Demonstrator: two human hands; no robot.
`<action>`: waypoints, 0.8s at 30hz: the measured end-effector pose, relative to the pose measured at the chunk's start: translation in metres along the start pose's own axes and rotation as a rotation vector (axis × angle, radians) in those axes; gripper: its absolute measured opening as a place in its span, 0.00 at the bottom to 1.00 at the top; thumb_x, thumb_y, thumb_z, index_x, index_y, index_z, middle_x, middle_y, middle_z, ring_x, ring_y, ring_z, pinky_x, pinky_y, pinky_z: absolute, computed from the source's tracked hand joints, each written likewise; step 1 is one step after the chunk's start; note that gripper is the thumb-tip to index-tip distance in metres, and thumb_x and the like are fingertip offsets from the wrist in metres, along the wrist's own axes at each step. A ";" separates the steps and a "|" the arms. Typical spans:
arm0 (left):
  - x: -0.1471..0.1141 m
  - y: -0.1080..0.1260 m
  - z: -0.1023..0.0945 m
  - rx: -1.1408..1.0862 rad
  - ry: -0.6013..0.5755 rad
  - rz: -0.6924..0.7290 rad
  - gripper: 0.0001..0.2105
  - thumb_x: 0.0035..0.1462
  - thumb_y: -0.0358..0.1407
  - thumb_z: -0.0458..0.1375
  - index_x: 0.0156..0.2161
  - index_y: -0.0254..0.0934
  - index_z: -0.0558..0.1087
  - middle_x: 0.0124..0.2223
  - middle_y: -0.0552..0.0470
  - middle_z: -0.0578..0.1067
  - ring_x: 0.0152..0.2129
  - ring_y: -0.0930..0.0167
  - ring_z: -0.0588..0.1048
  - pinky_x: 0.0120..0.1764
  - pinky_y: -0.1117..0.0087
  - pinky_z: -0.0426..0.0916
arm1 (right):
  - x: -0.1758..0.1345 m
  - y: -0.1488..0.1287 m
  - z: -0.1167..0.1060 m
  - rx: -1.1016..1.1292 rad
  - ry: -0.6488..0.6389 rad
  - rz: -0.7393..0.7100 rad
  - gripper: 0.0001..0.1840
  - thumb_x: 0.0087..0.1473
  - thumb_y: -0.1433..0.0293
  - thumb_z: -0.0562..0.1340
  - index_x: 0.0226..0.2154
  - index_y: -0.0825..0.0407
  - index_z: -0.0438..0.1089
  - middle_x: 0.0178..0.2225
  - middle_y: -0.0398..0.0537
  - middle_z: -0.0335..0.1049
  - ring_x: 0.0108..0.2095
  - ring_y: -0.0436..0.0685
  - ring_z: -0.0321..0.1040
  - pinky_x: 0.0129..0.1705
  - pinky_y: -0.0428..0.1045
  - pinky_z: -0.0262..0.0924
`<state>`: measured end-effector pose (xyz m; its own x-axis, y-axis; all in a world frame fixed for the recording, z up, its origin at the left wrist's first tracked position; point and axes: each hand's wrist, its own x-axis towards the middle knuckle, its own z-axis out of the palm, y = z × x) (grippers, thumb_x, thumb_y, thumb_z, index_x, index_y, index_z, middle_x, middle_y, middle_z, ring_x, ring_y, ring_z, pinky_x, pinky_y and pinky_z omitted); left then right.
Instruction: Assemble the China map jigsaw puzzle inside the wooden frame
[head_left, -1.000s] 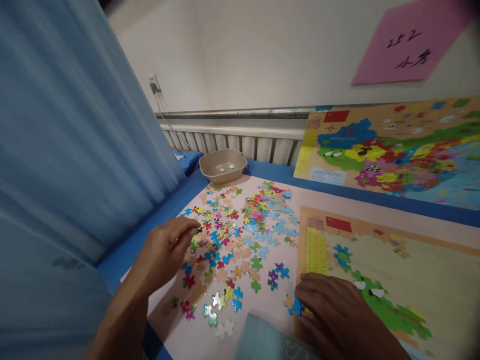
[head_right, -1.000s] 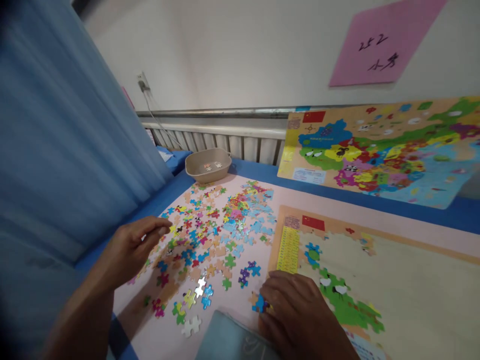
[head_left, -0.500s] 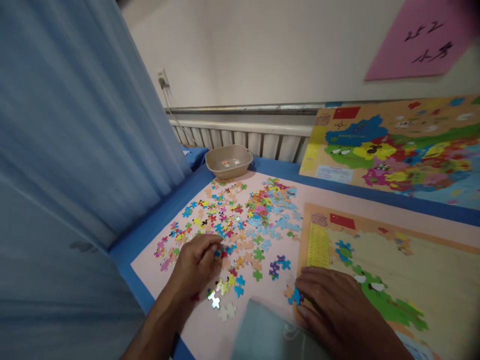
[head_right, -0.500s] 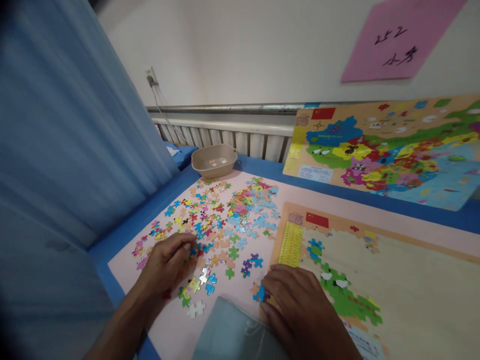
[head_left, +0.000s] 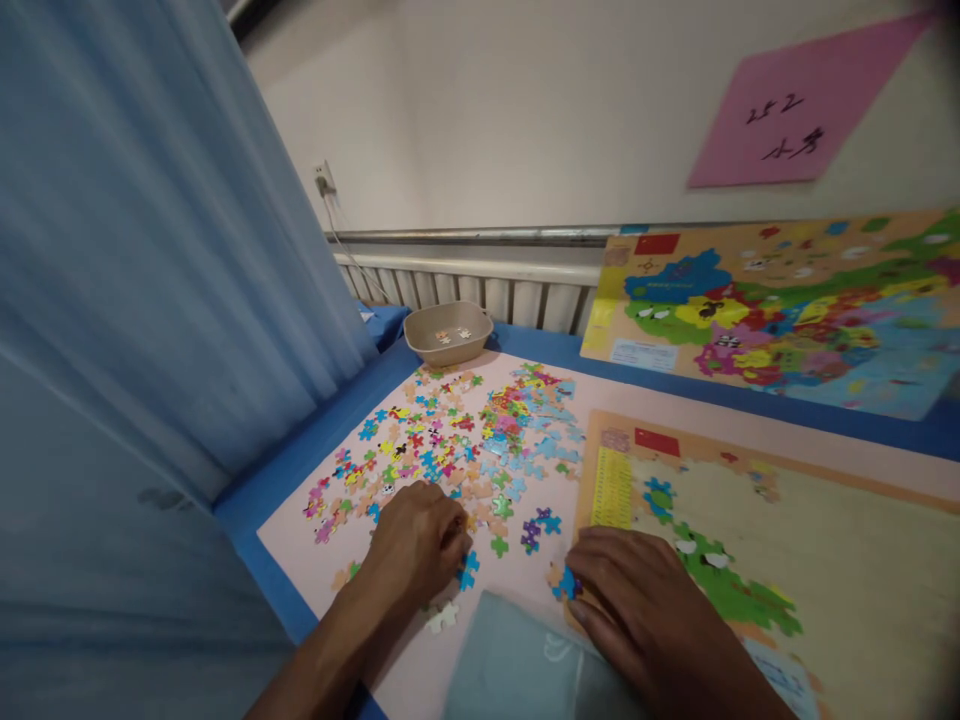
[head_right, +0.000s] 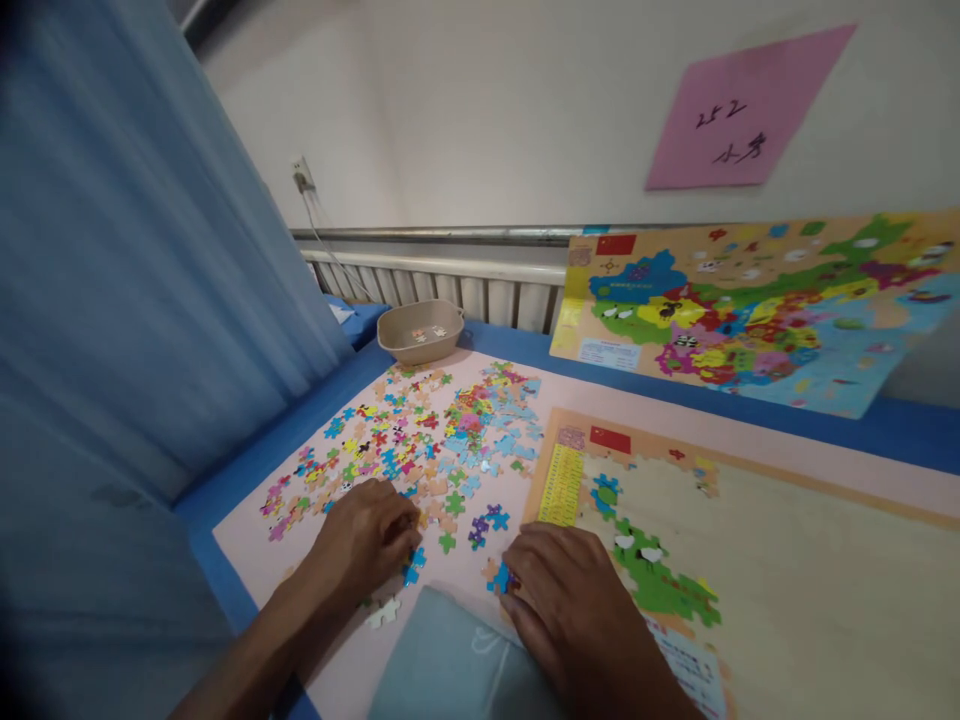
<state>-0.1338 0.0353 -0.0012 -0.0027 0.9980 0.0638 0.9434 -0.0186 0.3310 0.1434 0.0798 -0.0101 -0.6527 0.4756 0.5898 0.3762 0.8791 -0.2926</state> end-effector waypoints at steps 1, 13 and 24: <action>0.001 0.001 -0.001 -0.003 -0.020 -0.013 0.05 0.56 0.29 0.61 0.33 0.39 0.79 0.35 0.48 0.78 0.37 0.65 0.74 0.39 0.65 0.60 | 0.000 0.000 0.000 0.012 -0.008 0.005 0.08 0.70 0.71 0.56 0.45 0.48 0.71 0.42 0.44 0.76 0.47 0.57 0.70 0.52 0.52 0.54; 0.009 0.000 0.010 0.097 -0.157 -0.115 0.09 0.57 0.30 0.54 0.34 0.40 0.78 0.37 0.51 0.79 0.36 0.64 0.76 0.38 0.66 0.58 | -0.024 0.023 0.034 -0.090 0.067 -0.017 0.04 0.60 0.69 0.62 0.38 0.49 0.65 0.36 0.45 0.74 0.43 0.59 0.70 0.46 0.55 0.59; 0.007 0.001 0.015 0.161 -0.072 -0.076 0.15 0.66 0.38 0.50 0.34 0.41 0.78 0.38 0.45 0.81 0.38 0.57 0.78 0.42 0.60 0.61 | -0.027 0.032 0.054 -0.147 0.218 -0.078 0.06 0.62 0.67 0.62 0.37 0.49 0.63 0.34 0.41 0.72 0.39 0.56 0.69 0.42 0.54 0.55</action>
<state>-0.1276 0.0431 -0.0146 -0.0575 0.9980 -0.0247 0.9823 0.0610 0.1770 0.1376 0.0967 -0.0756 -0.5327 0.3750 0.7587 0.4324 0.8912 -0.1368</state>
